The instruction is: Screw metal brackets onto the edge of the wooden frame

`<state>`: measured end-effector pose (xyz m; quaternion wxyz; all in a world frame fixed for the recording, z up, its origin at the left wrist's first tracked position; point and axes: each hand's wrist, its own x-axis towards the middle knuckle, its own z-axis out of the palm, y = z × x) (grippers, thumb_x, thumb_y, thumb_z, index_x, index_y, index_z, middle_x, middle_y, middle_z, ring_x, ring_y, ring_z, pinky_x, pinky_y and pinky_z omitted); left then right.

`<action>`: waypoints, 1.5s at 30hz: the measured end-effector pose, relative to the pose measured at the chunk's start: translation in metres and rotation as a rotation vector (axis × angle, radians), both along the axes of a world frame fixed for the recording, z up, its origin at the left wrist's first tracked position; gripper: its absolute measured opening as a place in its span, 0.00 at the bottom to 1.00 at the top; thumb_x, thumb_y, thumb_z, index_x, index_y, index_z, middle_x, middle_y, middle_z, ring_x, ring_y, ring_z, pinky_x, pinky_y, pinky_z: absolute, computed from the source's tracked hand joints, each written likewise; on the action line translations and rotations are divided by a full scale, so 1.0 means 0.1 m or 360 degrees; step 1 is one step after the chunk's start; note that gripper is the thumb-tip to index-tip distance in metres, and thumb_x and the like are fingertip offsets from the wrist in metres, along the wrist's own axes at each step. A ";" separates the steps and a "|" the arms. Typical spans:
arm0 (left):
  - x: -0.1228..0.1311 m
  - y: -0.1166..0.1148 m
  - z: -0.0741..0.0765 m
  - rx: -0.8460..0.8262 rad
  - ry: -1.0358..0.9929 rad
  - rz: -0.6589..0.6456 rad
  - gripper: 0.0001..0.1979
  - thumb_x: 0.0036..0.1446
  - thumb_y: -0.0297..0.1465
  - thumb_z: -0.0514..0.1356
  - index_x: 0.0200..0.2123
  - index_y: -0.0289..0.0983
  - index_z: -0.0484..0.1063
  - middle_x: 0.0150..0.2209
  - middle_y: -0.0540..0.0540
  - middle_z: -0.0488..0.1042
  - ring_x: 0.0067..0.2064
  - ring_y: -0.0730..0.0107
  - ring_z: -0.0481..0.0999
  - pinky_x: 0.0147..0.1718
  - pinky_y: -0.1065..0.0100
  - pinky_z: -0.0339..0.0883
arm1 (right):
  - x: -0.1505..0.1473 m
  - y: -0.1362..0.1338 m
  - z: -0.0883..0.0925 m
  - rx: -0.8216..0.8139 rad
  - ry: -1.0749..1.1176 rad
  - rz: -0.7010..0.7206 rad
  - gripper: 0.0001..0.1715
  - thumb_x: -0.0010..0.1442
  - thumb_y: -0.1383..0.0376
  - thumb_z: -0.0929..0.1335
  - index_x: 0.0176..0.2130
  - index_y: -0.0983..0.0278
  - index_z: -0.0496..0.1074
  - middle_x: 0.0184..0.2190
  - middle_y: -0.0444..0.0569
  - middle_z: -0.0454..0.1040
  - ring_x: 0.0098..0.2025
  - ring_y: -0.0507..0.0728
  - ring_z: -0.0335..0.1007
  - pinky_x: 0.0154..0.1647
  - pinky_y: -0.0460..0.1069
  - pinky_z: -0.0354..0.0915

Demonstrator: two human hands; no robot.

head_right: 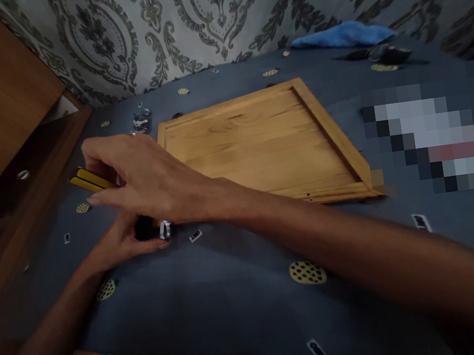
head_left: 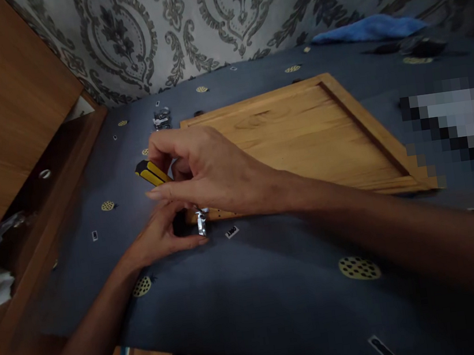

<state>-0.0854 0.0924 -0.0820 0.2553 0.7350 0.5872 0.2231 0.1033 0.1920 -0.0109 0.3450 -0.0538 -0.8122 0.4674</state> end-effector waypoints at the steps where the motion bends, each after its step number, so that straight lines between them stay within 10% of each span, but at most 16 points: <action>1: 0.00 0.00 0.00 -0.0003 0.0018 0.0004 0.23 0.51 0.47 0.74 0.42 0.39 0.76 0.46 0.43 0.79 0.52 0.48 0.75 0.54 0.50 0.71 | 0.00 0.00 -0.01 -0.0020 0.0005 -0.0024 0.19 0.61 0.67 0.74 0.31 0.61 0.59 0.31 0.40 0.64 0.32 0.49 0.59 0.34 0.47 0.58; 12: 0.00 -0.01 -0.01 0.0022 -0.0097 -0.0024 0.32 0.52 0.47 0.74 0.56 0.39 0.74 0.58 0.40 0.76 0.59 0.45 0.74 0.62 0.49 0.69 | 0.06 -0.01 0.11 -0.0032 -0.0219 0.0076 0.13 0.66 0.71 0.69 0.30 0.63 0.64 0.29 0.41 0.66 0.37 0.52 0.67 0.38 0.47 0.62; 21: 0.05 0.02 0.03 0.0081 -0.0072 -0.0083 0.20 0.54 0.48 0.72 0.36 0.39 0.74 0.40 0.46 0.74 0.44 0.55 0.73 0.46 0.57 0.70 | 0.05 0.03 0.13 0.0263 -0.0263 -0.0262 0.28 0.67 0.67 0.73 0.27 0.60 0.52 0.28 0.39 0.60 0.34 0.51 0.58 0.38 0.49 0.54; 33: 0.05 0.02 0.04 0.0048 -0.0070 -0.0094 0.21 0.55 0.49 0.71 0.37 0.39 0.73 0.40 0.47 0.75 0.45 0.56 0.73 0.47 0.59 0.69 | 0.02 0.04 0.09 0.0510 -0.0410 -0.0387 0.25 0.68 0.66 0.71 0.29 0.60 0.53 0.29 0.39 0.63 0.34 0.50 0.60 0.40 0.49 0.55; 45: 0.02 -0.01 0.00 0.0044 -0.0160 -0.0100 0.22 0.56 0.47 0.71 0.46 0.39 0.77 0.44 0.46 0.79 0.47 0.54 0.76 0.51 0.55 0.71 | 0.14 0.03 0.19 0.0517 -0.0382 0.0096 0.09 0.67 0.71 0.70 0.35 0.63 0.67 0.24 0.36 0.63 0.26 0.49 0.59 0.31 0.47 0.55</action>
